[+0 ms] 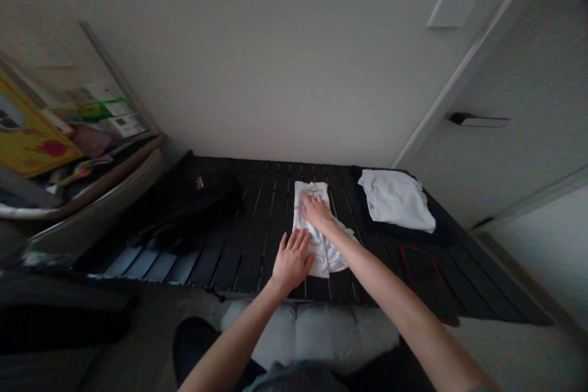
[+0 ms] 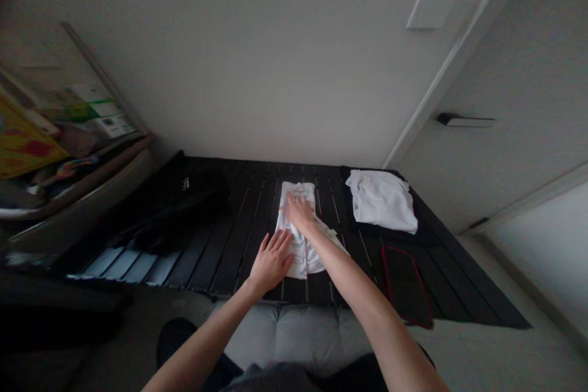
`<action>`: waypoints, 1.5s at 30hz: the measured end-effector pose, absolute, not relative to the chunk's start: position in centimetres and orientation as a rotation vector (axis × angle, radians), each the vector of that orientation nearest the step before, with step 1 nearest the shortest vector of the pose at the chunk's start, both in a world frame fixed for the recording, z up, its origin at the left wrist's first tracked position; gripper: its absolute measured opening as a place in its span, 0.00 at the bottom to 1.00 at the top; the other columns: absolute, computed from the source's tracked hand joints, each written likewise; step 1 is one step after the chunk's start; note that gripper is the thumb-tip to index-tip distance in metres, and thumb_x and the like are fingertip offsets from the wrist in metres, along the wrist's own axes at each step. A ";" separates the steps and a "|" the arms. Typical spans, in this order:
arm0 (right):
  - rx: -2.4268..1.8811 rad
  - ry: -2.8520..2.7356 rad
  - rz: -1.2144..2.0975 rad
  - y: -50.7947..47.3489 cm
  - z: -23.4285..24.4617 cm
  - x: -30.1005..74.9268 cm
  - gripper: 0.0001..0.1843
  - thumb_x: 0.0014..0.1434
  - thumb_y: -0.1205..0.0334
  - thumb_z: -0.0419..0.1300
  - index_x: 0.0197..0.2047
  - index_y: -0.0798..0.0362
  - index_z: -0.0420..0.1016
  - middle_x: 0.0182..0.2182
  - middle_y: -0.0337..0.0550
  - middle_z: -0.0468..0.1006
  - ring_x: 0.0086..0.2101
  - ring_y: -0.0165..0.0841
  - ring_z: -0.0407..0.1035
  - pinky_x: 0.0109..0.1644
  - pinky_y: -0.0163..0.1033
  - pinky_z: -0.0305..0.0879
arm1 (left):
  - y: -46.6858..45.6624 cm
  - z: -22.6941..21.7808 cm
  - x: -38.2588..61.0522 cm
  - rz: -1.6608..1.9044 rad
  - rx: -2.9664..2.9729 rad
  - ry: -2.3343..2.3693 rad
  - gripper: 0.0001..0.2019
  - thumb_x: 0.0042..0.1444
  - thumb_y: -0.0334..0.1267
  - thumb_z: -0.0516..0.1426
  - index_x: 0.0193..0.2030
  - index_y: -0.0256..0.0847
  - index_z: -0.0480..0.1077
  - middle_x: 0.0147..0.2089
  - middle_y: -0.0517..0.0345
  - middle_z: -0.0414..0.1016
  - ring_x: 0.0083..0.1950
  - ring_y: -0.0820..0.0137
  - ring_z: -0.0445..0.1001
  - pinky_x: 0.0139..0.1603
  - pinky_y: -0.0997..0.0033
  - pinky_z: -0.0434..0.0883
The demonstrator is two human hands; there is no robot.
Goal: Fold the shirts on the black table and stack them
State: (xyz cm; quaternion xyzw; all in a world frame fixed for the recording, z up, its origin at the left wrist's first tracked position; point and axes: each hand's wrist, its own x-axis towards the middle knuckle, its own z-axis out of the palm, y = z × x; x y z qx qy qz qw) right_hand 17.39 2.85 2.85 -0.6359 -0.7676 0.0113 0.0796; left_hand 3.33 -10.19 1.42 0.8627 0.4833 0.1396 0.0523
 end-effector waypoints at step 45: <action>-2.369 -1.710 -0.095 -11.1 3.3 25.2 0.06 0.62 0.63 0.54 0.38 0.55 0.70 0.37 0.50 0.75 0.38 0.38 0.71 0.38 0.38 0.60 | -10.6 1.1 3.0 0.489 2.632 1.443 0.25 0.65 0.46 0.46 0.67 0.42 0.57 0.70 0.52 0.56 0.71 0.60 0.50 0.70 0.51 0.50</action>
